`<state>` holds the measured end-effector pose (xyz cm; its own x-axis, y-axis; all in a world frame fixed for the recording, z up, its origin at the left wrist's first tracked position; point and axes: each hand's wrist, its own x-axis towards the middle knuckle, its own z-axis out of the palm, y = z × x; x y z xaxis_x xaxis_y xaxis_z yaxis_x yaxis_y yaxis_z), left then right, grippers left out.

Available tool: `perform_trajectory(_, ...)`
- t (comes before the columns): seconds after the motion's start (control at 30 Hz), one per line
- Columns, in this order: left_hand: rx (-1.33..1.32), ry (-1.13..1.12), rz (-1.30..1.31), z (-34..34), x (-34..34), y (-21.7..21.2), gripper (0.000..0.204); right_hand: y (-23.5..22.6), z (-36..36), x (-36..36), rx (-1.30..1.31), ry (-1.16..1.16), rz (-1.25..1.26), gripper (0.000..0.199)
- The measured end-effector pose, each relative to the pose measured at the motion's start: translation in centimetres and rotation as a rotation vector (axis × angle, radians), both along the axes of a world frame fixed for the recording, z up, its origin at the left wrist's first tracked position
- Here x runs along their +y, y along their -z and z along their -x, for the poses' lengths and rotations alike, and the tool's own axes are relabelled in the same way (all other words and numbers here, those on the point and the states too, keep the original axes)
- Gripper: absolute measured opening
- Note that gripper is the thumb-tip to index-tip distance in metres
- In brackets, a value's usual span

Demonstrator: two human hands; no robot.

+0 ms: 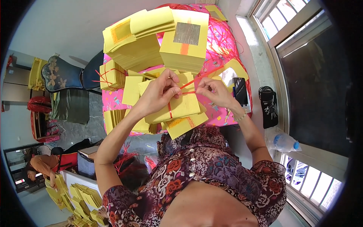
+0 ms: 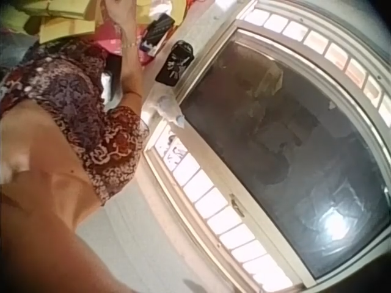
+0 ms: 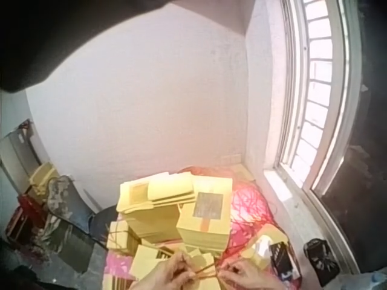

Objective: Bundling and tying stacks of yellow joss paper using red ribbons.

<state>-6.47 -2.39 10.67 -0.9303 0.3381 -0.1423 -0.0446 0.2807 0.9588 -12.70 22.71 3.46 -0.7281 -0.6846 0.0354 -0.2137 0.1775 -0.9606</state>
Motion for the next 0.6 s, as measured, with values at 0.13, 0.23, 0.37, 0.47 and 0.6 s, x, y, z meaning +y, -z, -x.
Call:
perform_trajectory(0.13,-0.012,0.087,0.09,0.5,-0.3,-0.3,0.017,-0.5,0.7,0.3,-0.022,-0.002,0.041,0.021)
perform_trajectory(0.23,-0.02,0.103,0.207,1.1,-0.2,-1.1,0.02,-3.1,3.0,0.8,0.134,-0.09,-0.12,0.023)
perform_trajectory(0.37,0.076,0.184,0.371,1.5,1.1,-1.9,0.027,-6.5,5.6,0.0,0.298,-0.247,-0.171,0.022)
perform_trajectory(0.47,0.131,0.171,0.443,2.1,1.6,-2.1,0.033,-8.8,5.9,-1.4,0.189,-0.314,-0.254,0.025)
perform_trajectory(0.6,0.084,0.106,0.374,2.8,1.1,-0.1,0.034,-9.4,2.1,-3.2,0.418,-0.24,-0.147,0.022)
